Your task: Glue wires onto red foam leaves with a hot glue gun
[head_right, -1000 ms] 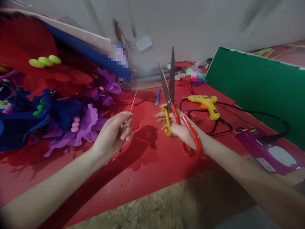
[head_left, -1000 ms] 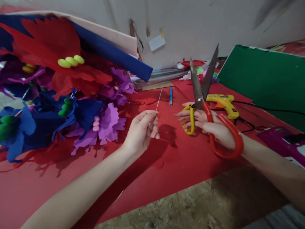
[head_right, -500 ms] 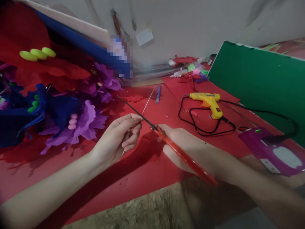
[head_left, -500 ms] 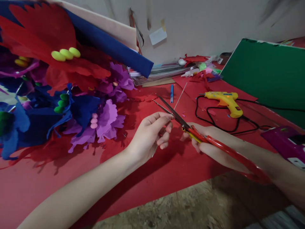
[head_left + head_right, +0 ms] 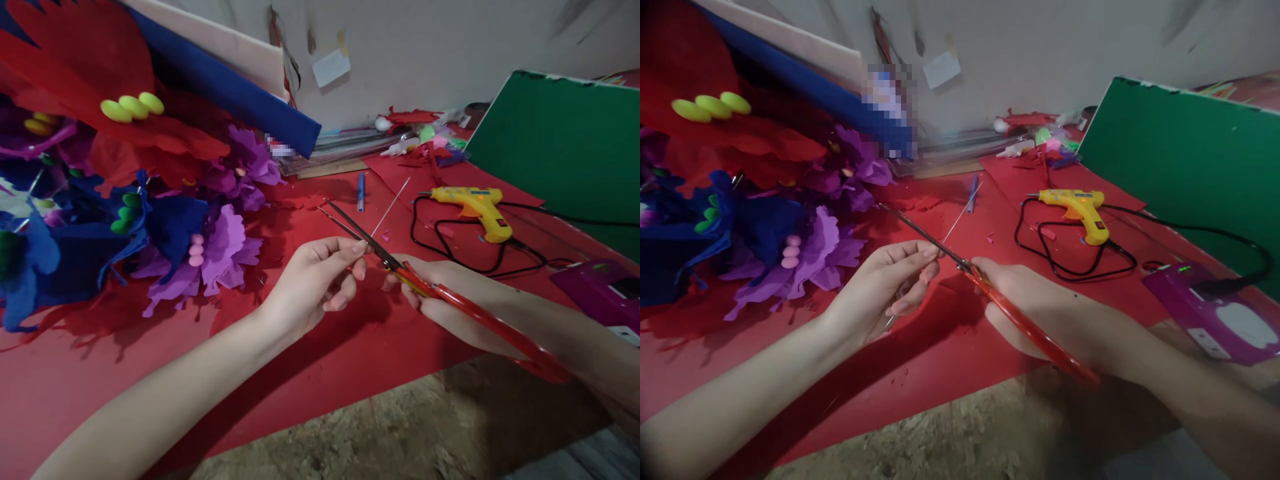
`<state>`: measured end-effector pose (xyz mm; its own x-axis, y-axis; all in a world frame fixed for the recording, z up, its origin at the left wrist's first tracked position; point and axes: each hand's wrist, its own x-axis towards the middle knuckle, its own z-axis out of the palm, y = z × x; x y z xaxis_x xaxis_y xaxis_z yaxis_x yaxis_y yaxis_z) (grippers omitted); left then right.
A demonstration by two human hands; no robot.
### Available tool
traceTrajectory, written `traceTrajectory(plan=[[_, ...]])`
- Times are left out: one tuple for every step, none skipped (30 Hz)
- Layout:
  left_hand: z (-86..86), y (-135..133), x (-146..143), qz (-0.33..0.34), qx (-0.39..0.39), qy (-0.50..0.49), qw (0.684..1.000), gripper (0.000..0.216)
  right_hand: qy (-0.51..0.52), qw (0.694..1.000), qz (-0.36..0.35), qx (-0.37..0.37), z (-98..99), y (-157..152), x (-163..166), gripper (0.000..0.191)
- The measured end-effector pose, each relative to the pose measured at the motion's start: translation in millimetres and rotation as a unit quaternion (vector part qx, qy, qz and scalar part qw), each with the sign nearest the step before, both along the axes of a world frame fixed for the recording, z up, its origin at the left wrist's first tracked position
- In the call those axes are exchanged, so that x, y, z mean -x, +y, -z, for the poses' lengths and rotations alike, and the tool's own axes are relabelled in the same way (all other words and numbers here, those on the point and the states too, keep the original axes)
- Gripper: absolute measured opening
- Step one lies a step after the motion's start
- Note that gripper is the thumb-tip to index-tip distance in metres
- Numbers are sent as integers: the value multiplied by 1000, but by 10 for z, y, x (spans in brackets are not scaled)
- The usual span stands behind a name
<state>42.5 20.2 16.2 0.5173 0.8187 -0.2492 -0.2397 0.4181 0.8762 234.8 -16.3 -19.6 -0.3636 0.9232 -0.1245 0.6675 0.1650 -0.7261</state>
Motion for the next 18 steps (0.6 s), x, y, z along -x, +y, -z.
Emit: traceTrajectory(plan=[[0,-1,1,2,1,2,1000,30,-2,1000,5,0,10,-7,1,15],[-3,-1,1,3,1,4,1000,30,-5,1000,13,-3,27,-7,2,15],[-7,-1,1,5,2,6,1000,31,-9,1000,21,-7,47,-2,3,15],[-13,-1,0,8,3,9,1000,32,-13,1000,25,-12,66,6,5,15],[-20,0,-1,11,3,12,1000,32,-15,999,24,-17,79,17,7,15],[-27,0,-2,14,4,16,1000,33,-16,999,20,-24,83,27,11,15],[-34,-1,-3,19,4,20,1000,33,-17,999,15,-29,75,35,18,14],[-41,-2,-4,22,4,25,999,34,-21,999,10,-32,56,42,29,13],[-47,-4,-4,23,4,29,999,34,-29,999,7,-30,28,46,45,12],[-50,-6,-5,22,5,31,999,34,-39,999,9,-26,-8,48,65,12],[-52,-8,-5,21,5,32,999,34,-49,999,11,-21,-48,48,89,15],[-50,-8,-4,18,4,31,999,33,-57,998,12,-16,-88,48,116,18],[-46,-6,-4,17,3,31,999,33,-64,998,17,-15,-126,49,144,22],[-39,-2,-4,16,2,30,999,33,-70,997,25,-18,-160,51,169,25],[-29,4,-4,14,3,28,1000,32,-73,997,32,-21,-189,56,190,27],[-18,11,-5,11,8,24,1000,31,-75,996,37,-22,-212,64,205,29],[-7,18,-7,11,16,19,1000,29,-76,996,41,-22,-231,75,213,29],[4,26,-9,14,27,13,999,27,-75,996,44,-22,-246,89,214,29]])
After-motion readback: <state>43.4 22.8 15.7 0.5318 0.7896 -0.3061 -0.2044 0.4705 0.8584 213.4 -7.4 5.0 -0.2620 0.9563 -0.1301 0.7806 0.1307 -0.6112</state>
